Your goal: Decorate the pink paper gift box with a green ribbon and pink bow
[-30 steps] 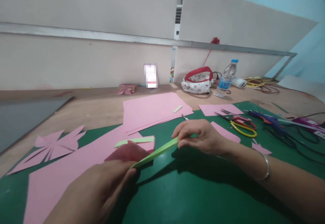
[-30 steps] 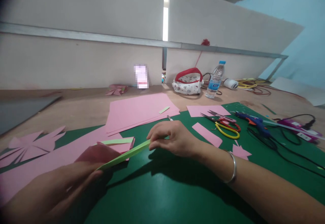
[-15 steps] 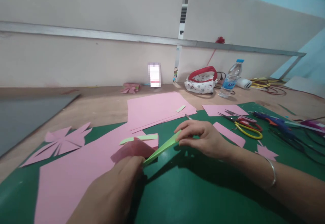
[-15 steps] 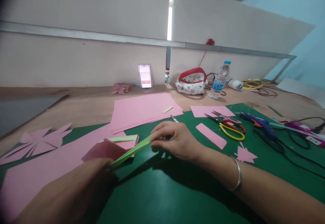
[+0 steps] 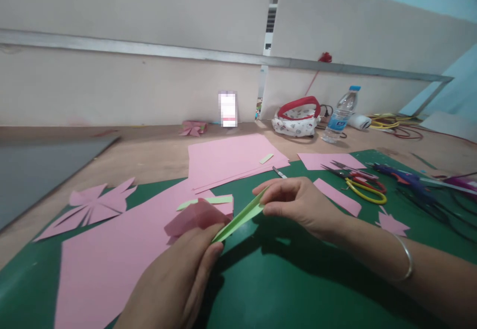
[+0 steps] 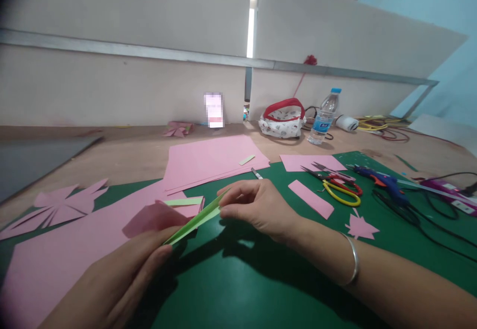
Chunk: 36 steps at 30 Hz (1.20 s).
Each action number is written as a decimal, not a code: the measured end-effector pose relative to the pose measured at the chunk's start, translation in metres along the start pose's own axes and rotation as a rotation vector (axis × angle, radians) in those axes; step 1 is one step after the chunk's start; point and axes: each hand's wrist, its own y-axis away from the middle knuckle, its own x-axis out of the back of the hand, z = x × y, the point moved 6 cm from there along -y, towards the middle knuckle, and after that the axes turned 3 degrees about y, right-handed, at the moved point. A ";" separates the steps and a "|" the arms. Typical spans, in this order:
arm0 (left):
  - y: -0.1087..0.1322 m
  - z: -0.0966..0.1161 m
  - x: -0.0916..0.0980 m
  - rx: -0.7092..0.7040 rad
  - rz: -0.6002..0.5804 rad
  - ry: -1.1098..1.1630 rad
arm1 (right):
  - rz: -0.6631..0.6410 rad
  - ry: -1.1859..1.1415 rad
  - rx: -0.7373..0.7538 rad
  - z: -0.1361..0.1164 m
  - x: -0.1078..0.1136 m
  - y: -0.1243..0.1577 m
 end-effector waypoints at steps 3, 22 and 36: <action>0.000 -0.003 -0.008 0.069 -0.125 0.059 | -0.033 -0.019 0.021 0.002 -0.002 0.000; -0.005 -0.003 -0.021 0.250 -0.231 0.224 | 0.046 0.059 0.047 0.001 -0.011 0.008; -0.012 0.027 -0.011 0.383 -0.317 0.477 | 0.027 0.045 -0.030 0.001 -0.024 0.014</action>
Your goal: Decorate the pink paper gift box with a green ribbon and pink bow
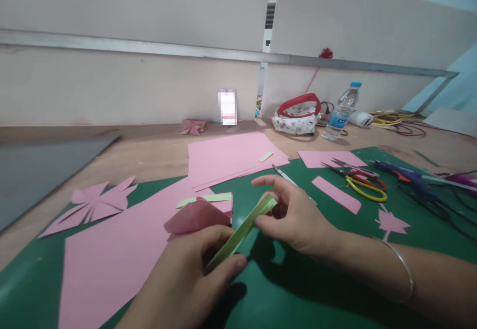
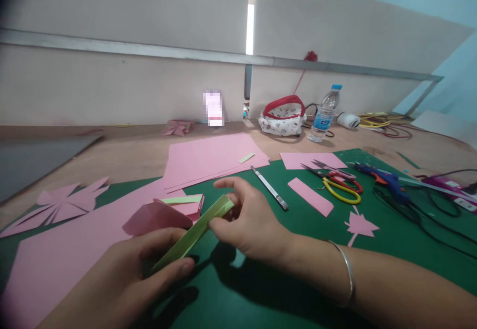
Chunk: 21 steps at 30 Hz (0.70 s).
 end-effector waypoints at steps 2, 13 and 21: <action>-0.002 -0.003 -0.006 0.065 -0.033 0.119 | -0.016 0.034 0.011 -0.001 -0.003 0.003; 0.001 -0.028 -0.020 0.255 -0.120 0.729 | -0.137 -0.050 -0.057 0.007 -0.012 0.004; 0.002 -0.033 -0.018 0.344 -0.188 0.704 | -0.149 -0.053 -0.160 0.005 0.004 -0.007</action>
